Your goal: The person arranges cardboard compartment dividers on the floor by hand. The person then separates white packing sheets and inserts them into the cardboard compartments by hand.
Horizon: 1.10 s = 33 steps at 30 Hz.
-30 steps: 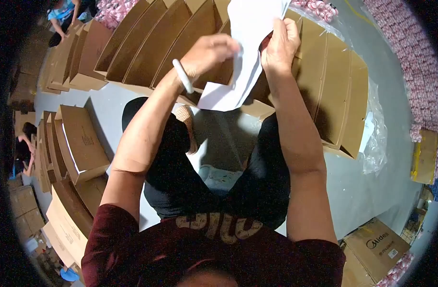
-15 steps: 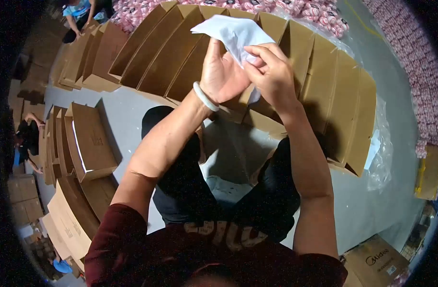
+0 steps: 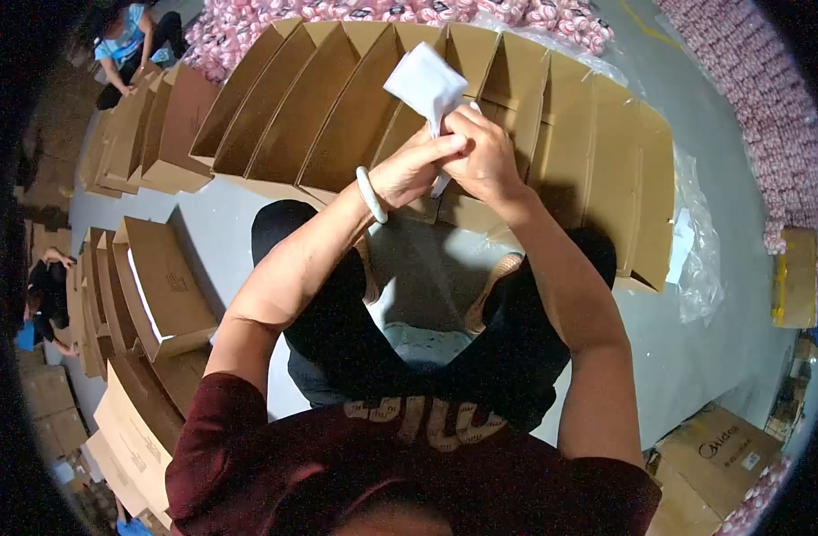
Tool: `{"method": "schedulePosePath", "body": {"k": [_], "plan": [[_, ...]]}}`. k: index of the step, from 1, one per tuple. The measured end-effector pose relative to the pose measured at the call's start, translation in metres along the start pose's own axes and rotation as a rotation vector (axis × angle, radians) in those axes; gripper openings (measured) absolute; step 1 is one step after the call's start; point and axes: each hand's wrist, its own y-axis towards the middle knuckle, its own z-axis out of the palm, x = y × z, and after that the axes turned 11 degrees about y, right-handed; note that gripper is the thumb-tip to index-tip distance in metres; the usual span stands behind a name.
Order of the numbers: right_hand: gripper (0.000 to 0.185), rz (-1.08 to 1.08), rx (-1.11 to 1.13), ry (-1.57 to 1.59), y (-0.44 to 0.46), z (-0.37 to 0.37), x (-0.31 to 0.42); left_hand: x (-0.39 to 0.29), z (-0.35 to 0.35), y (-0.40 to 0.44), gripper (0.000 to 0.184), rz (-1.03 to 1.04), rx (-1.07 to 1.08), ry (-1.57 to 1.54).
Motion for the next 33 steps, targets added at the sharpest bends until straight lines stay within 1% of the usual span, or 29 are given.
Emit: {"method": "schedulePosePath", "body": {"k": [1,2,3,4,5,6,7,8,9,10,11,12,13,14,15,16,18,20,22,23,25,26,27,28,29,30,31,32,33], "plan": [[0.018,0.012,0.002,-0.003,-0.003,0.001,-0.001,0.002,0.0,0.0,0.055,0.006,0.004,-0.008],[0.019,0.026,0.002,-0.007,-0.006,0.002,-0.003,0.004,-0.001,-0.002,0.055,0.007,0.021,-0.015],[0.02,0.047,-0.025,-0.009,-0.011,0.003,-0.004,0.005,-0.003,-0.005,0.053,-0.072,0.042,-0.036],[0.018,0.129,-0.048,-0.002,-0.017,0.003,-0.004,0.006,-0.004,-0.007,0.052,-0.15,0.063,-0.056],[0.016,0.213,-0.071,0.005,-0.026,0.003,-0.005,0.015,-0.009,-0.004,0.046,-0.194,0.057,-0.079],[0.007,0.384,-0.115,0.107,-0.038,0.0,-0.02,0.025,-0.008,0.003,0.044,-0.188,0.041,-0.185],[0.007,0.582,-0.163,0.309,-0.041,-0.013,-0.017,0.028,-0.003,0.011,0.043,-0.187,0.023,-0.278],[0.011,0.779,-0.209,0.51,-0.042,-0.023,-0.012,0.028,-0.004,0.014,0.045,-0.157,0.126,-0.322],[0.017,0.763,-0.298,0.651,-0.04,-0.024,-0.008,0.03,-0.003,0.017,0.047,-0.186,0.135,-0.426],[0.017,0.767,-0.3,0.64,-0.04,-0.03,-0.006,0.031,-0.002,0.019,0.048,-0.214,0.137,-0.528],[0.016,0.797,-0.25,0.615,-0.04,-0.035,-0.005,0.033,0.001,0.022,0.055,-0.179,0.086,-0.529],[0.016,0.825,-0.198,0.594,-0.038,-0.039,-0.004,0.033,0.001,0.025,0.055,-0.177,0.086,-0.533],[0.016,0.824,-0.196,0.592,-0.036,-0.039,-0.003,0.027,0.001,0.027,0.059,-0.156,0.15,-0.626],[0.018,0.729,-0.161,0.518,-0.036,-0.038,-0.003,0.022,0.003,0.026,0.064,-0.14,0.212,-0.719],[0.02,0.632,-0.125,0.443,-0.034,-0.038,-0.002,0.019,0.008,0.027,0.07,-0.143,0.102,-0.632],[0.02,0.63,-0.125,0.445,-0.03,-0.037,-0.002,0.017,0.009,0.028,0.07,-0.142,0.101,-0.63],[0.024,0.561,-0.029,0.243,-0.024,-0.031,0.0,0.016,0.008,0.027,0.071,-0.089,0.019,-0.56],[0.021,0.552,-0.026,0.241,-0.022,-0.026,-0.006,0.012,0.007,0.024,0.071,-0.077,0.03,-0.517],[0.015,0.518,-0.023,0.393,-0.019,-0.023,-0.006,0.01,0.01,0.021,0.059,-0.065,-0.111,-0.586],[0.015,0.517,-0.023,0.402,-0.017,-0.023,-0.003,0.011,0.006,0.02,0.059,-0.066,-0.118,-0.58],[0.011,0.616,-0.025,0.544,-0.011,-0.027,0.003,0.018,-0.005,0.017,0.065,-0.027,-0.094,-0.541],[0.01,0.596,-0.071,0.585,-0.011,-0.026,0.0,0.023,-0.008,0.018,0.067,-0.02,-0.207,-0.387],[0.01,0.592,-0.067,0.594,-0.009,-0.026,0.001,0.028,-0.011,0.019,0.07,-0.012,-0.32,-0.234],[0.009,0.609,-0.095,0.595,-0.007,-0.027,0.005,0.026,-0.011,0.017,0.073,0.026,-0.37,-0.07],[0.007,0.623,-0.123,0.597,-0.005,-0.027,0.006,0.023,-0.009,0.018,0.073,0.059,-0.371,-0.031],[0.006,0.6,-0.119,0.669,-0.004,-0.024,0.004,0.021,-0.006,0.017,0.073,0.093,-0.372,0.01],[0.005,0.583,-0.111,0.698,-0.006,-0.019,0.002,0.004,0.007,0.013,0.066,0.042,-0.366,-0.062],[0.004,0.556,-0.098,0.728,-0.006,-0.012,-0.001,0.01,0.006,0.019,0.056,0.128,-0.317,-0.202],[0.004,0.537,-0.063,0.605,-0.01,-0.006,-0.008,0.016,0.006,0.018,0.049,0.099,-0.313,-0.325]]}}
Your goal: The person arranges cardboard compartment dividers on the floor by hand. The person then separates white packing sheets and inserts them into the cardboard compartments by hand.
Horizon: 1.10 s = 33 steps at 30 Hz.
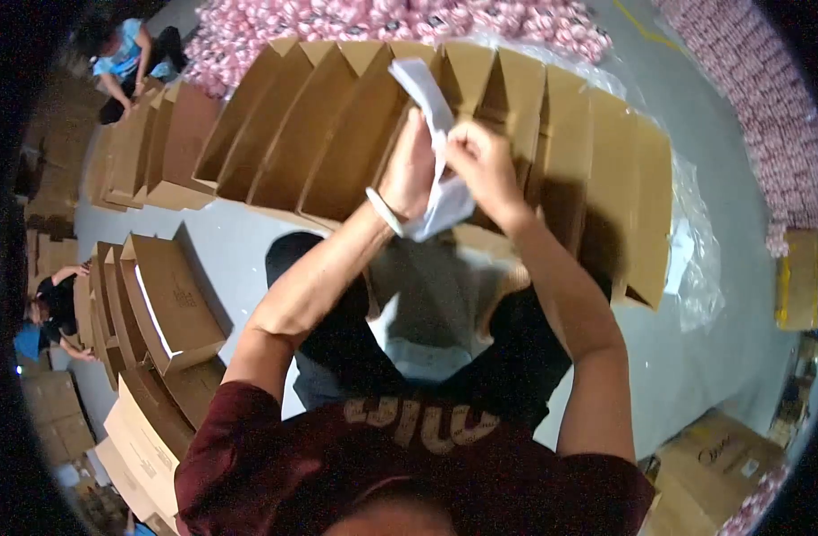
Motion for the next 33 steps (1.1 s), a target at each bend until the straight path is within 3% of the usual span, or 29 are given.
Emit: {"method": "schedulePosePath", "body": {"k": [2,3,5,7,10,12,13,14,16,19,22,23,25,27,29,31,33], "plan": [[0.009,-0.029,0.046,-0.058,-0.006,0.008,-0.005,-0.007,0.011,-0.003,0.053,-0.162,-0.146,-0.045],[0.01,-0.034,0.046,0.026,-0.009,0.012,-0.005,-0.007,0.002,0.0,0.053,-0.15,-0.148,-0.028],[0.018,-0.002,0.052,0.114,-0.009,0.015,-0.004,-0.009,-0.013,-0.001,0.055,-0.27,0.066,-0.061],[0.023,-0.011,0.006,0.098,-0.01,0.02,-0.007,-0.011,-0.01,-0.004,0.057,-0.247,0.077,-0.051],[0.035,0.028,-0.016,0.115,-0.015,0.022,-0.002,-0.01,0.006,-0.011,0.058,-0.195,-0.116,0.229],[0.035,0.051,-0.083,0.234,-0.017,0.026,0.005,-0.006,-0.007,-0.011,0.056,-0.208,-0.05,0.424],[0.035,0.071,-0.041,0.276,-0.019,0.022,0.003,-0.005,-0.007,-0.01,0.056,-0.012,-0.032,0.684],[0.035,0.069,-0.045,0.277,-0.019,0.021,-0.001,-0.002,-0.01,-0.011,0.056,-0.013,-0.029,0.685],[0.032,-0.023,-0.096,0.284,-0.021,0.02,-0.01,0.003,-0.016,-0.015,0.06,0.395,-0.076,1.295],[0.029,0.042,-0.228,0.354,-0.018,0.013,-0.021,0.002,-0.011,-0.016,0.074,0.203,-0.058,1.033],[0.034,0.069,-0.202,0.677,-0.008,-0.005,-0.02,-0.024,0.008,-0.014,0.092,0.211,-0.133,0.511],[0.042,0.225,-0.194,0.714,-0.005,-0.015,-0.014,-0.035,0.003,-0.01,0.095,0.199,-0.204,0.58],[0.045,0.29,-0.224,0.806,0.0,-0.017,0.004,-0.039,-0.027,-0.005,0.098,0.036,-0.18,0.492],[0.048,0.357,-0.248,0.902,0.002,-0.016,0.016,-0.053,-0.033,-0.005,0.097,-0.058,0.109,0.382],[0.052,0.367,-0.234,0.947,0.001,-0.017,0.018,-0.053,-0.032,-0.007,0.096,-0.116,0.173,0.363],[0.051,0.417,-0.241,0.922,0.002,-0.018,0.014,-0.051,-0.028,-0.013,0.093,-0.192,0.425,0.081],[0.05,0.461,-0.249,0.9,0.005,-0.027,0.01,-0.056,-0.022,-0.017,0.087,-0.207,0.425,0.118]]}}
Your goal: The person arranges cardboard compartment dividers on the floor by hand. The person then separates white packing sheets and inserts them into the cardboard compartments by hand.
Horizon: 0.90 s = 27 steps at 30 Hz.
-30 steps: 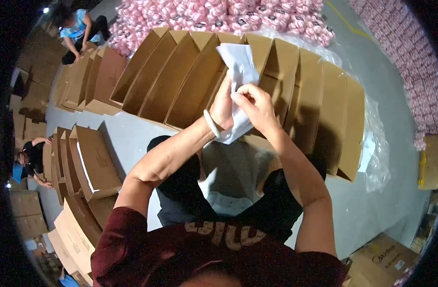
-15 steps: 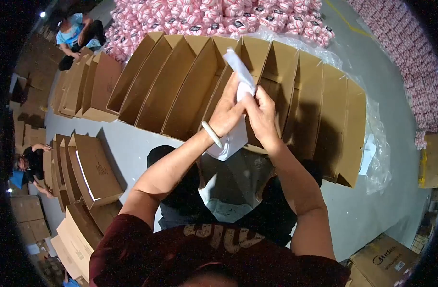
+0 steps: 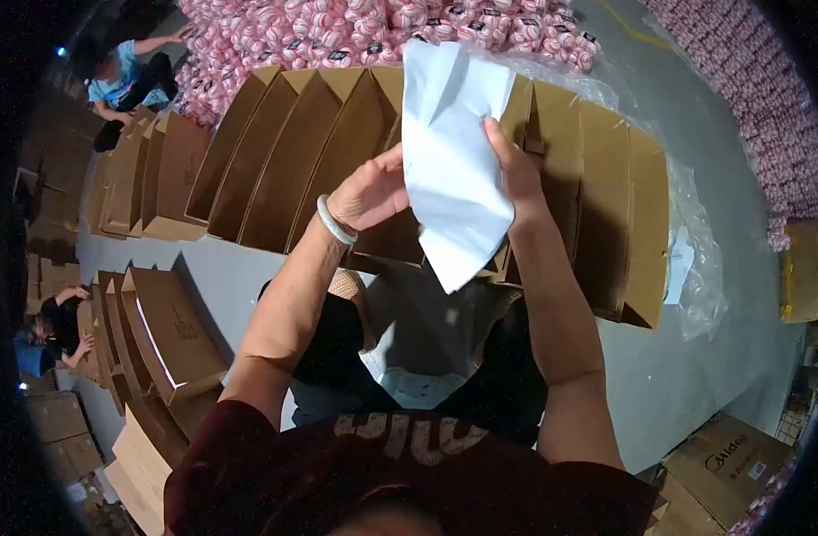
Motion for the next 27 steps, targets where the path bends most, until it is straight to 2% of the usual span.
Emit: {"method": "schedulePosePath", "body": {"k": [3,5,6,7,9,10,11,13,14,15,16,19,20,21,22,24,25,27], "plan": [[0.043,0.079,0.089,-0.084,0.002,-0.003,0.005,-0.004,0.003,-0.002,0.082,-0.035,0.034,0.049],[0.045,-0.025,0.029,-0.427,-0.005,0.008,0.006,-0.002,0.007,0.0,0.075,-0.036,-0.038,0.113],[0.045,-0.019,0.031,-0.424,-0.003,0.005,0.004,-0.001,0.013,0.002,0.062,-0.108,-0.149,0.087],[0.042,-0.07,0.041,-0.512,0.0,0.001,0.004,0.004,0.014,0.005,0.062,-0.108,-0.154,0.088],[0.038,-0.122,0.051,-0.6,0.003,-0.002,0.002,0.014,0.014,0.013,0.052,-0.091,-0.285,-0.193],[0.036,-0.429,-0.057,-0.812,0.004,0.001,-0.002,0.017,0.015,0.015,0.042,-0.089,-0.352,-0.199],[0.035,-0.743,-0.17,-1.015,0.005,0.004,-0.005,0.019,0.014,0.016,0.042,-0.088,-0.351,-0.198],[0.032,-0.953,-0.217,-1.063,0.0,0.013,-0.005,0.025,0.009,0.016,0.049,-0.131,-0.527,0.05],[0.031,-0.913,-0.18,-0.969,-0.003,0.019,-0.007,0.027,0.005,0.016,0.048,-0.136,-0.552,0.193],[0.028,-0.758,-0.135,-0.979,-0.009,0.024,-0.009,0.03,0.003,0.013,0.048,-0.134,-0.554,0.193],[0.026,-0.602,-0.094,-0.985,-0.014,0.028,-0.013,0.025,0.01,0.01,0.047,-0.177,-0.563,0.369],[0.024,-0.462,0.152,-0.701,-0.007,0.023,-0.037,0.035,0.007,0.01,0.045,-0.101,-0.439,0.742],[0.022,-0.468,0.18,-0.582,-0.01,0.031,-0.043,0.044,-0.001,0.012,0.048,-0.051,-0.383,0.795],[0.019,-0.439,0.179,-0.594,-0.009,0.028,-0.045,0.052,-0.009,0.014,0.052,0.002,-0.328,0.846],[0.016,-0.41,0.179,-0.604,-0.008,0.025,-0.047,0.048,-0.005,0.013,0.052,0.003,-0.324,0.845],[0.009,-0.328,0.167,-0.597,-0.008,0.023,-0.049,0.039,0.004,0.009,0.036,-0.071,-0.343,0.986],[0.007,-0.31,0.156,-0.485,-0.008,0.025,-0.05,0.039,0.004,0.008,0.036,-0.073,-0.337,0.986],[0.009,-0.294,0.142,-0.37,-0.006,0.023,-0.05,0.038,0.004,0.007,0.036,-0.073,-0.346,0.717]]}}
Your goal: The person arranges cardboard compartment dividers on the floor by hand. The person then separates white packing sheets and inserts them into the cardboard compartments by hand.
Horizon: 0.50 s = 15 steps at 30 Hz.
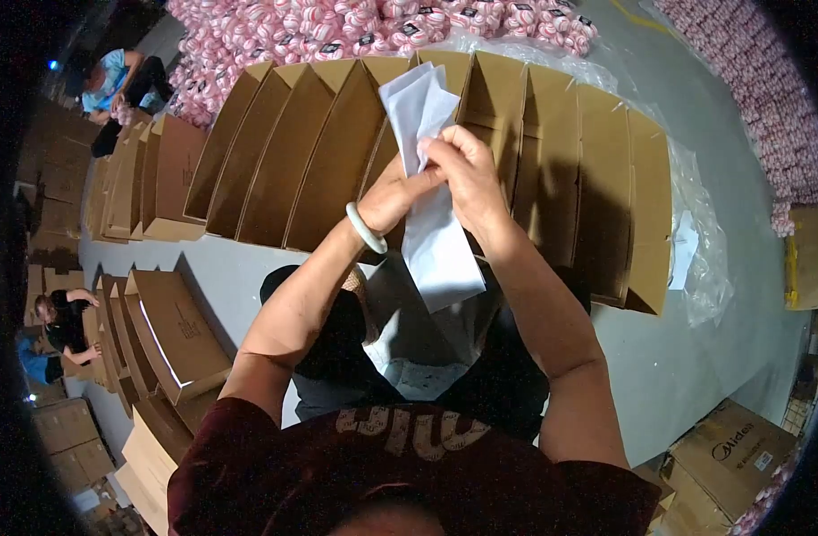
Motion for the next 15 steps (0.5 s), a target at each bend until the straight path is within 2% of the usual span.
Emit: {"method": "schedulePosePath", "body": {"k": [1,3,4,7,9,11,12,15], "plan": [[0.011,0.008,-0.03,0.127,0.003,-0.002,0.0,-0.005,-0.003,0.0,0.055,-0.045,0.079,-0.194],[0.015,0.065,-0.103,0.322,0.003,-0.002,0.003,-0.013,-0.008,-0.003,0.05,-0.066,0.102,-0.432],[0.015,0.06,-0.108,0.322,0.004,-0.002,0.002,-0.014,-0.008,-0.003,0.042,-0.165,0.087,-0.569],[0.007,0.038,-0.082,0.413,0.003,0.001,-0.001,-0.014,-0.01,-0.005,0.039,-0.2,0.052,-0.724],[0.006,0.024,-0.071,0.302,0.002,0.004,-0.005,-0.011,-0.007,-0.005,0.039,-0.216,0.012,-0.655],[0.015,0.01,-0.041,0.084,0.001,0.003,-0.011,-0.002,-0.006,-0.004,0.038,-0.168,-0.057,-0.494],[0.015,0.009,-0.043,0.083,0.0,0.001,-0.012,0.001,-0.008,-0.002,0.037,-0.134,-0.023,-0.336],[0.018,0.098,-0.111,0.036,-0.004,-0.004,-0.014,0.004,-0.009,-0.001,0.038,-0.148,0.048,-0.329]]}}
